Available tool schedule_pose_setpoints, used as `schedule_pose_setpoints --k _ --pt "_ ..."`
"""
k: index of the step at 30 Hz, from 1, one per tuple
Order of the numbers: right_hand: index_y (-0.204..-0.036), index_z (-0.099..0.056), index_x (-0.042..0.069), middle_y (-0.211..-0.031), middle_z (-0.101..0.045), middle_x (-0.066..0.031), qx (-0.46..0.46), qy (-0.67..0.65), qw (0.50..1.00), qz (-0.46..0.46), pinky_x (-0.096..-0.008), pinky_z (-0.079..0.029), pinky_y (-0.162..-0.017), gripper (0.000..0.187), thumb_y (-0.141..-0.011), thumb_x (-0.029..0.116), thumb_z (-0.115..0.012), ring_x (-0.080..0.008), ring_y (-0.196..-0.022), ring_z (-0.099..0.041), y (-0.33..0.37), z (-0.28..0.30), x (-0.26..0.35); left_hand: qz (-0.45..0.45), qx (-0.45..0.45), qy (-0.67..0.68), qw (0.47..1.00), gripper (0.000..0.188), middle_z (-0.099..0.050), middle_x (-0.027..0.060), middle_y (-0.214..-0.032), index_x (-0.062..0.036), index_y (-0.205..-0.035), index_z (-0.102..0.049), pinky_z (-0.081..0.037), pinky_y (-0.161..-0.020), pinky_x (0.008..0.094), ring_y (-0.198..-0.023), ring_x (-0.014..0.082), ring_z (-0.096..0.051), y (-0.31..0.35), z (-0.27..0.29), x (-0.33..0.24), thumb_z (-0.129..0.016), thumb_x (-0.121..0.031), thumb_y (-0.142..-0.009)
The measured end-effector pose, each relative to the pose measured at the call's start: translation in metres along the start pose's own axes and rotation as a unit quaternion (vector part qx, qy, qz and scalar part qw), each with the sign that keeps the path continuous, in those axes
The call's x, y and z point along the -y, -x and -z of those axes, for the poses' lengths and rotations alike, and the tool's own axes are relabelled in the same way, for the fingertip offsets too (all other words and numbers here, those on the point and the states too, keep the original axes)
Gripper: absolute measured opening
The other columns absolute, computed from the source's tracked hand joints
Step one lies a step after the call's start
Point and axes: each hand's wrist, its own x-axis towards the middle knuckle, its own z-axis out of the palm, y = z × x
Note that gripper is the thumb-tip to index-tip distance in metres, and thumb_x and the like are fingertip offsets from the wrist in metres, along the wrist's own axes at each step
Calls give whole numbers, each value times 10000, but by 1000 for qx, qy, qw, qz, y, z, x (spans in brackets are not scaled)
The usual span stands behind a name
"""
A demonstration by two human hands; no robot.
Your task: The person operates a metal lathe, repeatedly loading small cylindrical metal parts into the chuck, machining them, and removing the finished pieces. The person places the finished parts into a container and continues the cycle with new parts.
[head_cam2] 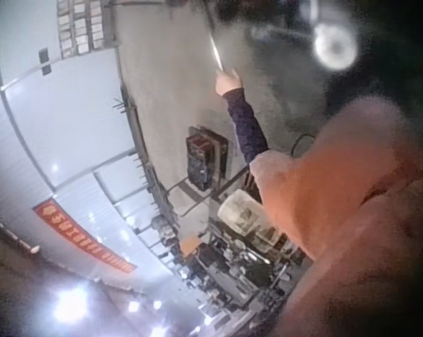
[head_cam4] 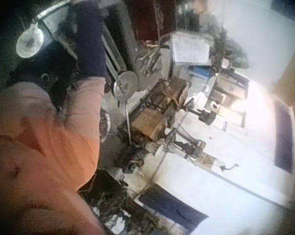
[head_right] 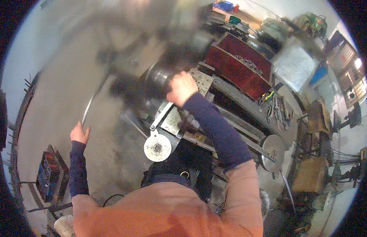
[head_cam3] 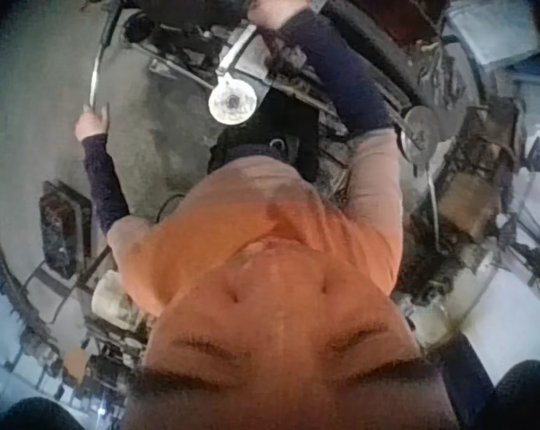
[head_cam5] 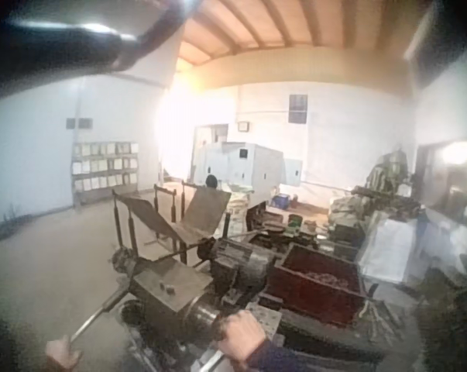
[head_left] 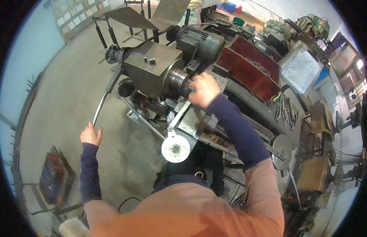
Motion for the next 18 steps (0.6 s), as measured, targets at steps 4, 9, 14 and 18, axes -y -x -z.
schedule_pose_setpoints --k 4,9,14,18 --pt "-849 -611 4 -957 -546 -134 -109 -163 972 128 -385 -451 -718 366 -498 106 -623 -308 -837 -502 70 15 33 -175 -3 459 871 243 -642 147 -778 30 -921 -620 -484 -650 300 -738 200 -634 6 75 -100 -611 -188 -817" --pt "-862 -599 -12 -950 -526 -156 -89 -219 963 126 -410 -453 -770 404 -473 95 -622 -353 -888 -499 107 27 64 -278 214 613 707 232 -584 59 -599 26 -806 -625 -432 -519 254 -545 87 -530 23 103 -230 -568 -192 -861" --pt "-833 -604 10 -930 -526 -145 -122 -206 967 86 -397 -449 -756 362 -478 85 -602 -337 -871 -498 128 41 53 -276 321 701 574 291 -604 59 -661 15 -808 -610 -457 -549 249 -580 103 -575 44 89 -278 -537 -252 -899" --pt "-840 -593 7 -940 -523 -156 -169 -272 947 40 -388 -440 -745 358 -489 77 -587 -335 -864 -499 141 35 52 -158 447 788 392 296 -618 78 -744 4 -835 -592 -487 -583 277 -605 162 -610 60 85 -289 -498 -264 -917"
